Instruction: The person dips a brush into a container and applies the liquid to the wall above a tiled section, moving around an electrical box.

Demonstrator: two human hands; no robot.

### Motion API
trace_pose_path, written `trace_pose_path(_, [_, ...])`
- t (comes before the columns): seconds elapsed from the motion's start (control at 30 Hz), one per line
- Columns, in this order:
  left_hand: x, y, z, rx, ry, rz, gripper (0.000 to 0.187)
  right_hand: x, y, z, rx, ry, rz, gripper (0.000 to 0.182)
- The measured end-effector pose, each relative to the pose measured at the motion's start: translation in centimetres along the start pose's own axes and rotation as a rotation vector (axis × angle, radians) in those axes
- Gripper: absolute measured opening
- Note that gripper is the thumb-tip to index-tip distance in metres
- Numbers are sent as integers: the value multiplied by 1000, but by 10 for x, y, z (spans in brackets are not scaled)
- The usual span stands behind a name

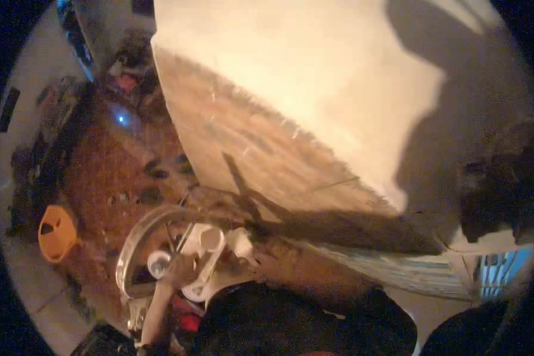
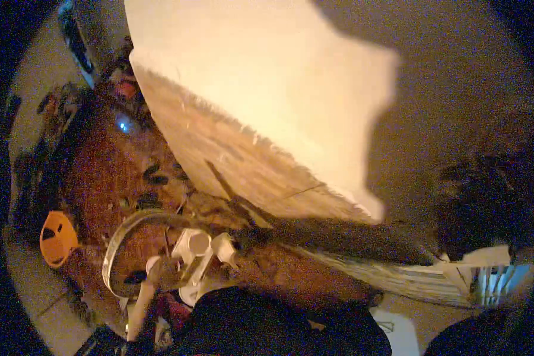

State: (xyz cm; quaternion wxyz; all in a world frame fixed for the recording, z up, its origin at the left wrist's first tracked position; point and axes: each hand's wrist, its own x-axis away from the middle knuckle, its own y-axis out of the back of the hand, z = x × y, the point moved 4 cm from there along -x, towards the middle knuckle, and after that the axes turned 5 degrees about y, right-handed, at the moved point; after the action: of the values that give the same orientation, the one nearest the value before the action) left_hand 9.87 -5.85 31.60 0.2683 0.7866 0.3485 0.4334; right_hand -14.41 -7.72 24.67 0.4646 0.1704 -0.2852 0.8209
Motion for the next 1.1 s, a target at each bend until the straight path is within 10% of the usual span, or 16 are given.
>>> trace_pose_path(0.07, [27, 51, -50, 479, -128, 50, 18, 34, 3, 23, -112, -54, -29, 28])
trace_pose_path(0.2, [77, 126, -76, 86, -463, -819, 14, 94, -5, 57, -341, -99, -135, 30])
trace_pose_path(0.3, [86, 138, -37, 129, 50, -922, 38, 107, -26, 101, -460, 49, -221, 32])
trace_pose_path(0.33, [88, 152, -34, 176, 259, -781, 59, 111, -33, 121, -499, 124, -232, 33])
trace_pose_path(0.43, [69, 163, -49, -253, 319, -857, 56, 108, -41, 158, -647, 426, -1, 33])
trace_pose_path(0.67, [48, 173, -34, -180, 431, -416, 61, 141, -77, 281, -202, 983, -53, 19])
trace_pose_path(1.1, [25, 160, 9, 13, 183, -476, 50, 172, -117, 470, -93, 1264, -44, 5])
